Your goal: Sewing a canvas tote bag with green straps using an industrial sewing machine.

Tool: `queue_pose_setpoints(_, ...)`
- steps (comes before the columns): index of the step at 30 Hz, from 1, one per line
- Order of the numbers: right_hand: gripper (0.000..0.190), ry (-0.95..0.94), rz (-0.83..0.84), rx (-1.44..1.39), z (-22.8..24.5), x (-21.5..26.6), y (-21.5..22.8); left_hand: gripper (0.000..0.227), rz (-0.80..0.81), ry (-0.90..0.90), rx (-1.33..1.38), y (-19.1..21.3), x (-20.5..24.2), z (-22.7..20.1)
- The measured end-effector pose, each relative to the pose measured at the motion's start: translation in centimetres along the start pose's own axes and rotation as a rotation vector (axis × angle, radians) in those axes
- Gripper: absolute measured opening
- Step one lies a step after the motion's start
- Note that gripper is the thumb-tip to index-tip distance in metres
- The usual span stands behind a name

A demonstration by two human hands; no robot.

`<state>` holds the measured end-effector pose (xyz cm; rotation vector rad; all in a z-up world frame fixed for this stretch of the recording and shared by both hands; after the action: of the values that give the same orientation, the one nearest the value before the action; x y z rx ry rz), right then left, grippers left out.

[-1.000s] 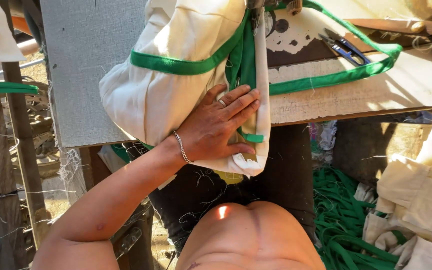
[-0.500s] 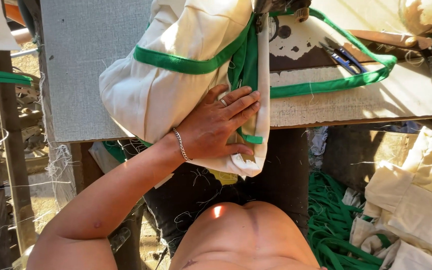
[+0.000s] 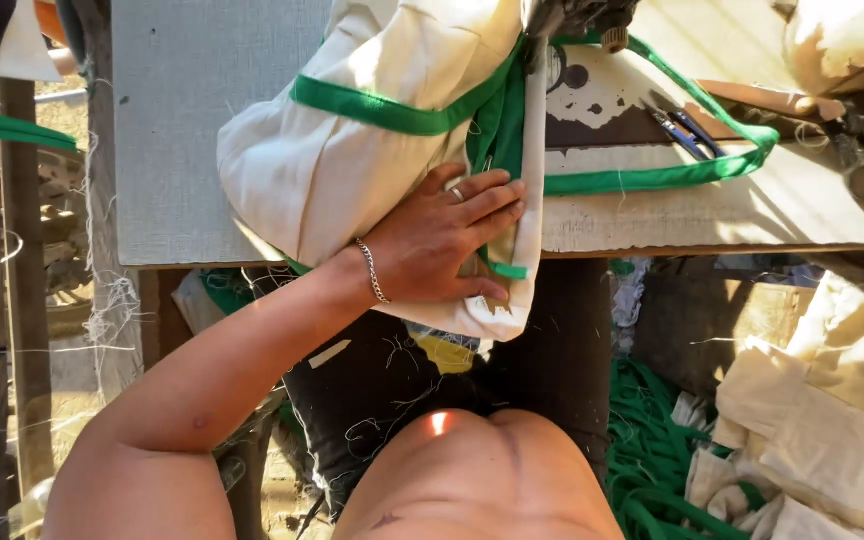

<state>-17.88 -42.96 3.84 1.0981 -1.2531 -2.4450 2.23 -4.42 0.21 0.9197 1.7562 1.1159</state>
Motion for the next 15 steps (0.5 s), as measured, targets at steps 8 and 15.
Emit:
queue_pose_setpoints(8,0.034,0.14,-0.084,0.282,12.1,-11.3,-15.9,0.094,0.058,0.001,-0.01,0.0,0.2,-0.4)
queue_pose_setpoints(15,0.023,0.211,-0.229,0.333,12.5,-15.0,-20.9,0.087,0.049,0.002,-0.048,-0.2,0.5,-0.4)
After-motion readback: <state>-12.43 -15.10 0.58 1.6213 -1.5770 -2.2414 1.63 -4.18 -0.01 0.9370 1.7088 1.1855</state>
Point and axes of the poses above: each hand's wrist, its own x-axis away from the middle knuckle, its own y-axis out of the back of the hand, z = x × y, the point moved 6 cm from there along -x, towards the middle knuckle, and after that the axes turned 10 degrees about y, right-handed, at the moved point
